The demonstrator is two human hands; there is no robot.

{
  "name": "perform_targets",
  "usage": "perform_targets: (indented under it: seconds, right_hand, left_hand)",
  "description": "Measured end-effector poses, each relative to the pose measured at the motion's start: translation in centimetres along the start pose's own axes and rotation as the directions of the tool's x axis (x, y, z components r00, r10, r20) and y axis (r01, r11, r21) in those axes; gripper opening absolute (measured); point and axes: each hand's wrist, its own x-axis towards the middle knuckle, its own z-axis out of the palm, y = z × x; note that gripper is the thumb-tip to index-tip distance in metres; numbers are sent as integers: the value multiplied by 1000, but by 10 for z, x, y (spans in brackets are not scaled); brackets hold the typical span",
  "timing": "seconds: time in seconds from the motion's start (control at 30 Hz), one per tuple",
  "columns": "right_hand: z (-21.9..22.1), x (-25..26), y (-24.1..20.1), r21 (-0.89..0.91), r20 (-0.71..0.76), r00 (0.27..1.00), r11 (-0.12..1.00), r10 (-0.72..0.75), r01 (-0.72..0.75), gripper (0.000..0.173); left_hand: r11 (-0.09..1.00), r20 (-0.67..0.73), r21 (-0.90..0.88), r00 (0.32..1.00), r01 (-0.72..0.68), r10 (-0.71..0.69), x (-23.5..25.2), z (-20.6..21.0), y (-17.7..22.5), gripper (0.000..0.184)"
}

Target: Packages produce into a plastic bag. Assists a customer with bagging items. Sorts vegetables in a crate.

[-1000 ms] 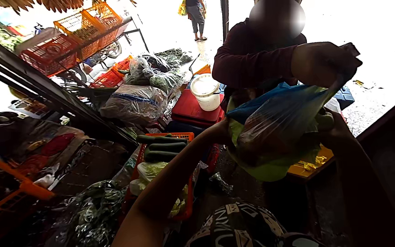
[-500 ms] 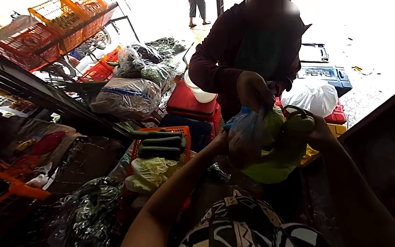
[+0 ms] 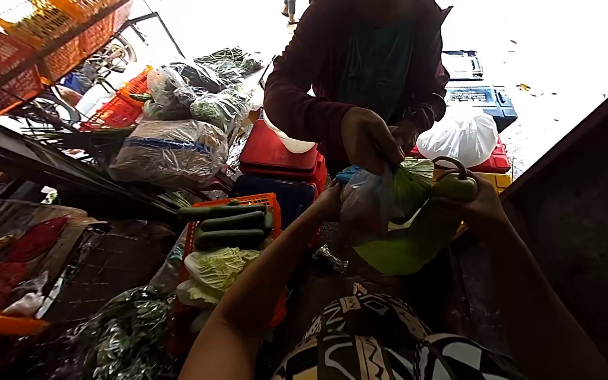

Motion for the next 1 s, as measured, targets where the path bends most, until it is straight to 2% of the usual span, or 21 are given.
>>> perform_targets:
  seconds: [0.07,0.17,0.23,0.3,0.4,0.47,0.53,0.57,0.67,0.77,0.87,1.0]
  right_hand:
    - [3,-14,6,-37,-24,998,998,-50,49,60]
    - [11,-37,15,-1,-32,994,995,-101,101,60]
    - [15,-51,19,57,-28,992,990,-126,127,58]
    - [18,-62,20,114,-32,989,982,-147,150,56]
    - [17,-70,19,130,-52,986,978,-157,162,56]
    - [16,-71,16,93,-63,986,983,-153,159,56]
    - [18,-71,17,46,-60,985,986,-159,162,57]
    - [19,-72,18,18,-62,985,987,-159,160,57]
    - [27,-74,25,-28,-117,988,995,-98,95,61]
    - [31,-73,39,-20,-159,987,1000,-2,-1,64]
    - [34,-71,48,-8,-158,985,997,74,-76,64]
    - [35,-67,42,-11,-141,985,994,103,-105,65]
  left_hand:
    - [1000,-17,22,1000,5,-5,-1,-2,1,73]
    - [998,-61,54,998,23,-19,13,1,-5,76]
    - [995,-116,78,991,-56,65,36,11,-23,73]
    - [976,-125,144,976,-162,180,51,17,-33,60]
    - [946,-36,253,975,-203,219,59,19,-31,46]
    - [973,-39,198,990,-122,132,61,20,-24,56]
    - [994,-41,111,999,7,-3,56,17,-11,74]
    - [997,-53,65,998,42,-39,47,14,-2,73]
    - [998,-141,-9,988,65,-66,29,15,11,85]
    - [994,-125,-15,986,107,-108,17,14,19,98]
    - [989,-88,-71,987,127,-133,5,13,20,100]
    - [974,-89,-190,986,122,-141,-4,17,12,98]
